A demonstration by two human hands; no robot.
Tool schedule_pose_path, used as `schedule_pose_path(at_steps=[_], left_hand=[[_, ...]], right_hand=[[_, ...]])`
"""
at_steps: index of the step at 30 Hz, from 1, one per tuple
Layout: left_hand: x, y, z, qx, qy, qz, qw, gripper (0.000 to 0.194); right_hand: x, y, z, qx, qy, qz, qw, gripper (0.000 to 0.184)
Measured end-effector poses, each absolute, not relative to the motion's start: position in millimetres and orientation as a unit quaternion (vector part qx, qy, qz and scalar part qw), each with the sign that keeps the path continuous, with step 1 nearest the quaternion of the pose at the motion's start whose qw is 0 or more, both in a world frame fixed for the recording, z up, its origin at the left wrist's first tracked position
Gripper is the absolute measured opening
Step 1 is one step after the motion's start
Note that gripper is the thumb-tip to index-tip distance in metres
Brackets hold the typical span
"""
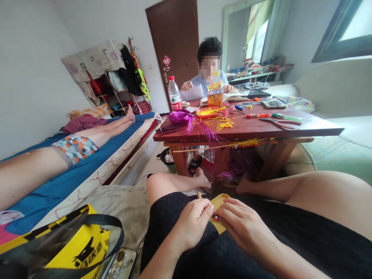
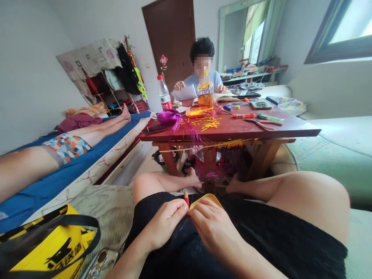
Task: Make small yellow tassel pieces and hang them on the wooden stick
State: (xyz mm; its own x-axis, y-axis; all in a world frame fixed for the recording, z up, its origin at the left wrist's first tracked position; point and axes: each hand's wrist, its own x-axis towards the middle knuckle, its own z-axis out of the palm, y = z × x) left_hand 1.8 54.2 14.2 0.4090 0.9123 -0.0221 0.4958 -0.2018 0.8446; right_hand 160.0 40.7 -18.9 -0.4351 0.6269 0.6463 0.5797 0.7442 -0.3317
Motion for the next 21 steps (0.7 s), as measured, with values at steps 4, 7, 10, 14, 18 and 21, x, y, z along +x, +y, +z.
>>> schedule_pose_path(at_steps=[4,7,10,14,18,21], left_hand=[[1.8,57.1,14.1,0.725,0.469,0.237,0.445,0.020],[3.5,58.3,11.8,0.727,0.467,0.269,0.425,0.017],[6.6,58.1,8.6,0.728,0.491,0.316,0.359,0.019],[7.8,57.0,6.5,0.741,0.515,0.330,0.277,0.021],[6.1,53.5,8.2,0.778,0.516,0.242,0.263,0.034],[7.9,49.5,7.5,0.805,0.511,0.191,0.232,0.034]], right_hand=[[160.9,40.5,-22.8,-0.351,-0.860,0.026,0.370,0.029],[159.9,39.1,-20.0,-0.341,-0.865,0.045,0.365,0.029],[159.7,37.8,-14.1,-0.354,-0.855,0.102,0.365,0.026],[163.4,38.7,-9.5,-0.429,-0.798,0.206,0.369,0.020],[165.5,38.9,-10.1,-0.463,-0.778,0.251,0.342,0.019],[163.0,38.2,-10.6,-0.467,-0.783,0.254,0.324,0.020]])
